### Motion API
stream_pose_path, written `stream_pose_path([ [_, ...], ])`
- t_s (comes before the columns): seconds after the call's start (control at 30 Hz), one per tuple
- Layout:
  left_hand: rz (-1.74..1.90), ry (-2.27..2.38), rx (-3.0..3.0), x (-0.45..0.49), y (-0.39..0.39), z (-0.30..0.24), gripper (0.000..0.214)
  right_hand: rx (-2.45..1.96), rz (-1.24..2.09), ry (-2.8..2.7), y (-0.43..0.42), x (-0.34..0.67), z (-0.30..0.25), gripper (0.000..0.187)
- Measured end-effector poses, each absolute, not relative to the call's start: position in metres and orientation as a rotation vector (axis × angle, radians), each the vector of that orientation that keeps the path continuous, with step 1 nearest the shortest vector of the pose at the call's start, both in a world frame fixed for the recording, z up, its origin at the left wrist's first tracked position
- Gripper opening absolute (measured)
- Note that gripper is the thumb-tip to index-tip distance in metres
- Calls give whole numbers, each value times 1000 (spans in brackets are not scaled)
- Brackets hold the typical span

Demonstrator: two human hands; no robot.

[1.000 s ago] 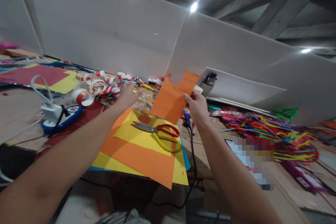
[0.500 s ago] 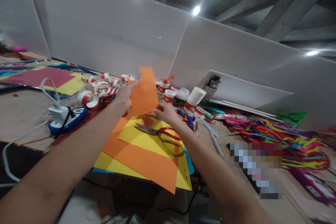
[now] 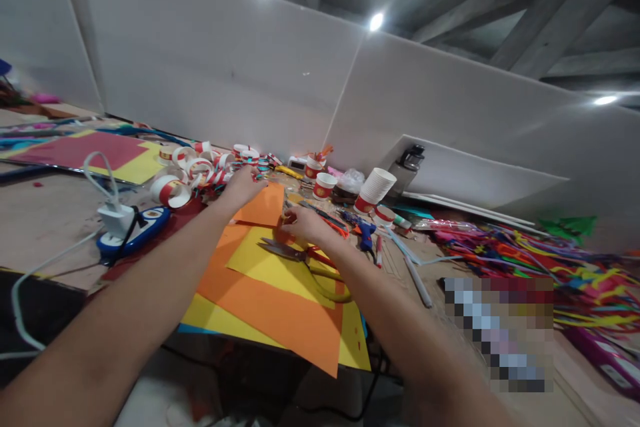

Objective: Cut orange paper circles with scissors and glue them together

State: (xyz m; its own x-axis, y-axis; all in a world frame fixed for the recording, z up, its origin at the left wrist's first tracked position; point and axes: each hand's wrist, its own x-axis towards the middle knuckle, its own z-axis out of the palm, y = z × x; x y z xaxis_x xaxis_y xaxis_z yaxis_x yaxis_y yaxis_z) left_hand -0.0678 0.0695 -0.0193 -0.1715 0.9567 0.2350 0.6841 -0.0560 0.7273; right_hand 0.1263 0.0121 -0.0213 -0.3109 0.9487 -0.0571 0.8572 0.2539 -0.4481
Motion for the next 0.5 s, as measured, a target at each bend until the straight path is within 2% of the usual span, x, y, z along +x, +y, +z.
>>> stream_pose_path([
  [0.23,343,2084,2244,-67,67,-28,69,-1724,507,-2462,3,121,-13,36],
  [0.37,255,2027,2296,-64,72,-36,77,-1809,457,-2487,9,121,-14,46],
  [0.5,293,1940,2324,-63,80,-42,77,-1814,426,-2540,15,123,-16,42],
])
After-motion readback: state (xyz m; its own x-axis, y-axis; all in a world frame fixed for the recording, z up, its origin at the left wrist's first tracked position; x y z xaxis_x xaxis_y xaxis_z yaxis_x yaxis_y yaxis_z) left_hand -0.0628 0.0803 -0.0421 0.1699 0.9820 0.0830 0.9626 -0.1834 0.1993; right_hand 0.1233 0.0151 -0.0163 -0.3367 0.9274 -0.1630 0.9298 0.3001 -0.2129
